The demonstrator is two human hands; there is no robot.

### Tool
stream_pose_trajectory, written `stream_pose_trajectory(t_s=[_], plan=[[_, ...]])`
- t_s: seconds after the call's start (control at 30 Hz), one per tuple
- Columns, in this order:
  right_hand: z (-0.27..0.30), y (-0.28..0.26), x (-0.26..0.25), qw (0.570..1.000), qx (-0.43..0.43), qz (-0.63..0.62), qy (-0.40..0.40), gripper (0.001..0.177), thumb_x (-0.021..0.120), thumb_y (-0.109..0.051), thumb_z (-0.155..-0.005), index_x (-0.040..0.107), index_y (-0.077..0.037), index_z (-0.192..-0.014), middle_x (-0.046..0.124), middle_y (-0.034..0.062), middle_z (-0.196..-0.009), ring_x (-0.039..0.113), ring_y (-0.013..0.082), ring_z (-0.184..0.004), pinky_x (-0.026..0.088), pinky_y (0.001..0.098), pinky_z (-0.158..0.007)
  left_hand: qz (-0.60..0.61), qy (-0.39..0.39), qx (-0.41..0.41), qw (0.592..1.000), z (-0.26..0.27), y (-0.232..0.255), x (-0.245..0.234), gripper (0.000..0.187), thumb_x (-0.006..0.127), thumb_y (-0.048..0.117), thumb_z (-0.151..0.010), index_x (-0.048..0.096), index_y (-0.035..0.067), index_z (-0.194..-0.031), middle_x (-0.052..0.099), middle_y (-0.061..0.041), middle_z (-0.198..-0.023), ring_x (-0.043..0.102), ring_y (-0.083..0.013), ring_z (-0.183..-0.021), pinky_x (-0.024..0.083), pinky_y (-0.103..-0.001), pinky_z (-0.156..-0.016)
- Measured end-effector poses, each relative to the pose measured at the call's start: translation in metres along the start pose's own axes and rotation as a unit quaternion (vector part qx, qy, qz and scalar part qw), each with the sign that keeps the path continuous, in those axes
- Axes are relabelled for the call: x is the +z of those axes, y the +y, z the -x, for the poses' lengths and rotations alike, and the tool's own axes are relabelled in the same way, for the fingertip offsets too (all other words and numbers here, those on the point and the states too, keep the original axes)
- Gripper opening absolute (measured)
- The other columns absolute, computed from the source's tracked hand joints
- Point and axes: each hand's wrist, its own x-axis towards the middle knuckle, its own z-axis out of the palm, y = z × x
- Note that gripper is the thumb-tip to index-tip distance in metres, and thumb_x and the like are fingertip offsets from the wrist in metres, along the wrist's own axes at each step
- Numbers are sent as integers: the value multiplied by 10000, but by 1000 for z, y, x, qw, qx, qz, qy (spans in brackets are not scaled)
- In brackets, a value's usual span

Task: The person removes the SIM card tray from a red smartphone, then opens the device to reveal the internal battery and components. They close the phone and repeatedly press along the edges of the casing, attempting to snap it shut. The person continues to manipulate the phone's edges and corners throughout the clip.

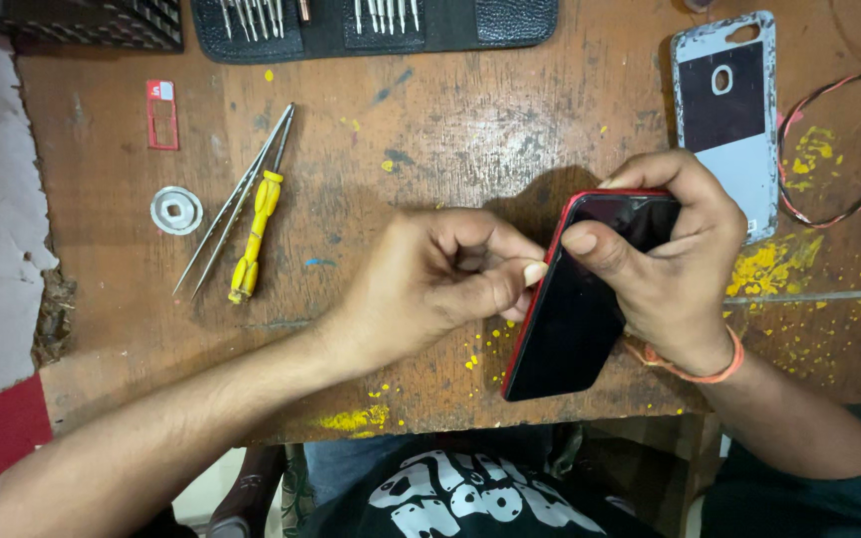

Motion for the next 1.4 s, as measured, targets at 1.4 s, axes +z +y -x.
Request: stream_pose_trajectory(t_s=[1.4], plan=[[-26,2,5,989,-10,-21,-143,344,768,-328,-976,620,-29,-1063,653,-11,-961,591,44,-892,492,206,-788,-112,49,90,988,-2,13,-4,373,712,-36,-934,670,-22,-1304,702,17,-939,634,-11,-822,549,-176,-696]])
